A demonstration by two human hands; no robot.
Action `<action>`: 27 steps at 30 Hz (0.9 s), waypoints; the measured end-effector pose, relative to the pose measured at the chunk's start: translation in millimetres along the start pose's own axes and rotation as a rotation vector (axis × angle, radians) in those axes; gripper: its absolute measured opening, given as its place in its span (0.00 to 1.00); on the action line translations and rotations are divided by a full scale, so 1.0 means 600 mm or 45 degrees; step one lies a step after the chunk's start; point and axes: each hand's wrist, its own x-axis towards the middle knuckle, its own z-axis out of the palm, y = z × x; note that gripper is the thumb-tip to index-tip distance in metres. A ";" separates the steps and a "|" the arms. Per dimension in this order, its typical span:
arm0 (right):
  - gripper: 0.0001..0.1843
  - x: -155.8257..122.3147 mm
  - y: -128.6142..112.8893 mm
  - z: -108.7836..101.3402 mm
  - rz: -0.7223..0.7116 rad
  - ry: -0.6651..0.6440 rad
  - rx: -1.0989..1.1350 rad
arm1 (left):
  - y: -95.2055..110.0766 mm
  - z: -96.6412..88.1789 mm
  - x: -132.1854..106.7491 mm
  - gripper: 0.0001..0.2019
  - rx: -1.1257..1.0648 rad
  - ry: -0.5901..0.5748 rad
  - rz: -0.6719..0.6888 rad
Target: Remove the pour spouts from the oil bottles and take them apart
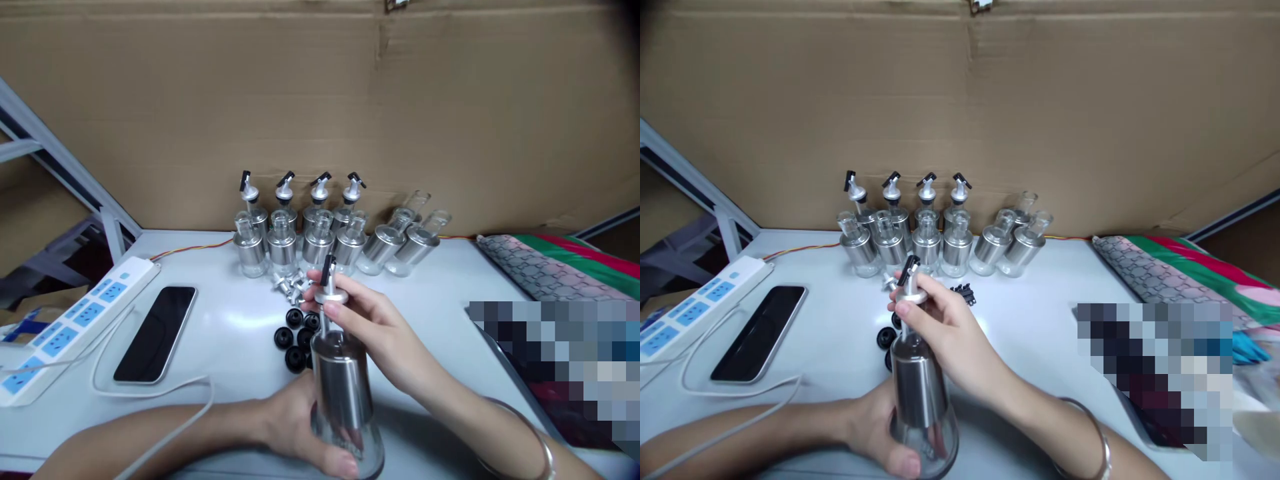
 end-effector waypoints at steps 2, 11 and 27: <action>0.14 -0.004 -0.005 0.000 -0.042 -0.063 -0.023 | 0.003 -0.001 0.002 0.22 0.028 0.044 -0.007; 0.15 -0.013 0.011 0.004 -0.108 -0.337 0.057 | 0.024 -0.001 0.013 0.22 0.007 -0.072 0.019; 0.14 0.000 0.052 0.016 -0.180 0.053 0.332 | 0.016 -0.004 0.006 0.24 -0.267 0.135 -0.178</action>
